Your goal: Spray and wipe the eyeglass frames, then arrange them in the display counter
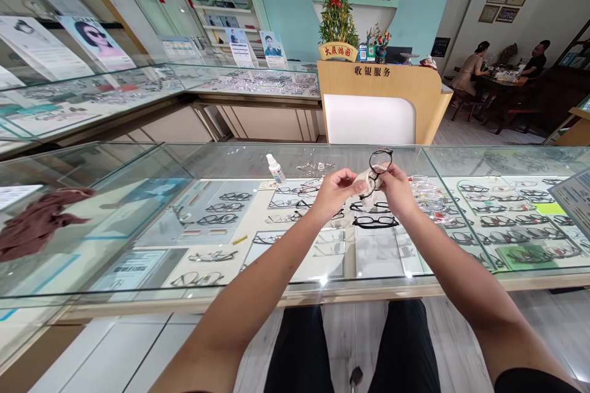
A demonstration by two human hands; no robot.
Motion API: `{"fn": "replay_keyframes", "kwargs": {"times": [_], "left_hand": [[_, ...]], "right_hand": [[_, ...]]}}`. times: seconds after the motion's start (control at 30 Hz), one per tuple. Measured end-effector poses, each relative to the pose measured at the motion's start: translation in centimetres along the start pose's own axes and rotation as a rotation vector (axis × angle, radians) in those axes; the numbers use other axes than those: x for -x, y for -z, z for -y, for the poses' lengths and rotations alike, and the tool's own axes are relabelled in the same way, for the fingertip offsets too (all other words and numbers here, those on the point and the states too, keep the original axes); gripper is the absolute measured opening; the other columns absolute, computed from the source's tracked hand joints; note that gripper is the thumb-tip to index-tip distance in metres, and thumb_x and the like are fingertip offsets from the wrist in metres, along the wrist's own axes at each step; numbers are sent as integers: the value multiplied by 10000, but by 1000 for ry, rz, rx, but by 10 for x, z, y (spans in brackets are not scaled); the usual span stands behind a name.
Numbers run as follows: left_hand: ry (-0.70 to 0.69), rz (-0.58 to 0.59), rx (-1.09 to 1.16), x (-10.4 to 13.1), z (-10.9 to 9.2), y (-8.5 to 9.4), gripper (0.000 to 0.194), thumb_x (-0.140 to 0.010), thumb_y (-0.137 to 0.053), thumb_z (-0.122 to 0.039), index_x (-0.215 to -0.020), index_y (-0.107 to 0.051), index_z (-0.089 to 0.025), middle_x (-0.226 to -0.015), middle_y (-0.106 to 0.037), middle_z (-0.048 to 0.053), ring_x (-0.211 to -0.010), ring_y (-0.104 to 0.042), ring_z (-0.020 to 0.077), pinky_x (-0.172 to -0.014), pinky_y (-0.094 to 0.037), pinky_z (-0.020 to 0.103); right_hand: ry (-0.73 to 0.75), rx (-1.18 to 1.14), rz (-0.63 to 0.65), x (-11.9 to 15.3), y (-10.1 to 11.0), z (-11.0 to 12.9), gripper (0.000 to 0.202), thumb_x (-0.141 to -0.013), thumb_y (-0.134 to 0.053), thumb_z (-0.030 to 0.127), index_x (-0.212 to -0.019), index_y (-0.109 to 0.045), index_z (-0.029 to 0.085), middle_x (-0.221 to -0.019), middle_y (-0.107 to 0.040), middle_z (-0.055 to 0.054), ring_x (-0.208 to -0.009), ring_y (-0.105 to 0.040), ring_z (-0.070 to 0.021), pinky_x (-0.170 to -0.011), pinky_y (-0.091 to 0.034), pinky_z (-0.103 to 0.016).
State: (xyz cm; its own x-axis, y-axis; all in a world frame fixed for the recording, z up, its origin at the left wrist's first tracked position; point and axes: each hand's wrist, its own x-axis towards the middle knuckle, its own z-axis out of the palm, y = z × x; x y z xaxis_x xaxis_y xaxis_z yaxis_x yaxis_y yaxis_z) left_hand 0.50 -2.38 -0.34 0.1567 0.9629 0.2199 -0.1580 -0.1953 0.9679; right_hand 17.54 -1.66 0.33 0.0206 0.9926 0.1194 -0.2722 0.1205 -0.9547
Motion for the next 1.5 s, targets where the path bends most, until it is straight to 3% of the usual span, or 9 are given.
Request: {"fn": "replay_keyframes", "kwargs": {"times": [0.17,0.33,0.53,0.7,0.9,1.13,1.3,1.5], "left_hand": [[23,-21,50,-2,0,3,678,-581,-956,-760,-764,-615,-203,-709,-587,-32,-685,-487,120,-676,-388,272],[21,-37,52,0,-7,3,664,-615,-940,-753,-789,-604,-207,-725,-568,-35,-689,-443,118,-674,-353,271],[-20,6,-41,5,-14,2,691,-671,-893,-789,-729,-509,-218,-652,-452,-59,-630,-337,105,-613,-277,267],[-57,75,-101,5,-17,2,713,-695,-859,-827,-731,-492,-216,-677,-499,-43,-652,-373,110,-609,-284,259],[-98,102,-135,7,-20,1,688,-730,-837,-832,-744,-543,-209,-681,-482,-43,-668,-396,119,-622,-313,262],[-94,121,-55,5,-19,4,704,-754,-817,-842,-706,-505,-214,-646,-435,-51,-626,-353,111,-602,-303,272],[-58,89,94,0,-14,7,701,-709,-864,-831,-724,-537,-211,-693,-491,-34,-664,-433,118,-644,-387,267],[-58,114,-5,2,-16,8,624,-714,-908,-760,-764,-628,-205,-660,-521,-36,-634,-457,117,-620,-399,267]], "right_hand": [[83,62,13,0,2,5,339,-669,-870,421,-831,-621,260,-846,-642,29,-815,-555,-157,-795,-481,-319],[176,126,60,2,4,8,310,-739,-875,501,-865,-734,255,-977,-667,3,-965,-606,-183,-986,-499,-360],[179,110,144,3,3,5,373,-674,-960,614,-791,-831,284,-1058,-677,-19,-1113,-641,-229,-1043,-505,-392],[110,27,254,5,2,7,393,-658,-973,652,-798,-861,302,-1142,-737,-20,-1218,-639,-257,-1156,-465,-429],[40,-82,278,10,-1,11,363,-642,-996,593,-752,-840,284,-1130,-783,-24,-1281,-636,-259,-1155,-446,-383],[-11,-167,267,12,-4,12,402,-595,-1032,589,-724,-818,273,-1075,-787,-20,-1162,-679,-235,-1076,-478,-345],[5,-180,249,11,-3,14,423,-604,-1028,595,-713,-781,269,-1006,-772,-19,-1099,-674,-226,-1027,-498,-346],[49,-153,246,10,-3,13,428,-637,-1016,594,-742,-768,261,-1015,-747,-15,-1051,-658,-204,-988,-512,-341]]}}
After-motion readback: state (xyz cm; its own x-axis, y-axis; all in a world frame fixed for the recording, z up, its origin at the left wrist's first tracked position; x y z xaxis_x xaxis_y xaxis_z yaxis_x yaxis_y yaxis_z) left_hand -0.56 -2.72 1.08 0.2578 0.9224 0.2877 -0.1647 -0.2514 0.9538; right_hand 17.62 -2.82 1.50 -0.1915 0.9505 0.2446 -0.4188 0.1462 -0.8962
